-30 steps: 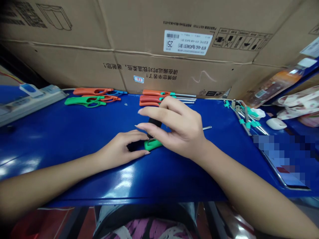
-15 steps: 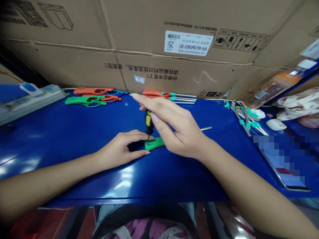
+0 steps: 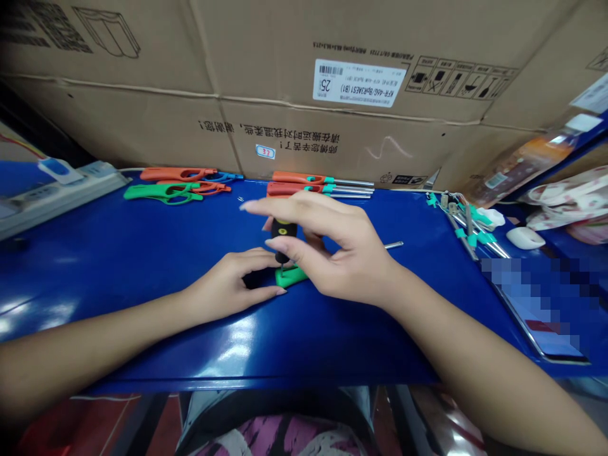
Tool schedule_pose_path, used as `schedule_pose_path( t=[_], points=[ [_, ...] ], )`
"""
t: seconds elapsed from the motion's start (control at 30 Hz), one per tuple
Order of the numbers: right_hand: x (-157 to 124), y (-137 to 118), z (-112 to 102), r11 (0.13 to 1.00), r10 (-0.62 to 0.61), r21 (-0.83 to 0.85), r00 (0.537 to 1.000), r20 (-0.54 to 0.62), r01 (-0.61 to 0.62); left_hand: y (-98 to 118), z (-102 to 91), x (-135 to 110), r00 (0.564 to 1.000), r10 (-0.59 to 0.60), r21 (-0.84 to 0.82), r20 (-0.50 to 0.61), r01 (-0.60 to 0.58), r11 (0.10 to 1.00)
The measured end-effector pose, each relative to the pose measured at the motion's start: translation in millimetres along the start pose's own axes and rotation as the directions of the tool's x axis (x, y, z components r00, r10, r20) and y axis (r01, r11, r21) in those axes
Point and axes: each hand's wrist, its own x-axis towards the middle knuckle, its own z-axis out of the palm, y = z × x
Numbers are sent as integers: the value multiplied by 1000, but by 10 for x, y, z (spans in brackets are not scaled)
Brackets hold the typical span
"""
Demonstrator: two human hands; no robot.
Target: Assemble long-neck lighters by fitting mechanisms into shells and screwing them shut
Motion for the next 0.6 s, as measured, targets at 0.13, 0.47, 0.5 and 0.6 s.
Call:
schedule_pose_path(
  t=[0.13,0.47,0.5,0.6],
  points=[
    [4,7,-31,963,-161,-228,985,-66,142,2,-3,3,1000,10,-4,-3,-10,1000],
    [-6,-23,41,977,-176,-142,980,-97,161,14,-14,5,1000,-20,-19,10,20,1000],
    [-16,-28,54,971,-182,-172,980,-82,166,15,-14,5,1000,-24,-19,13,24,1000],
    [-29,-47,71,993,-83,-78,996,17,84,19,-14,7,999,-38,-23,17,38,999]
  ],
)
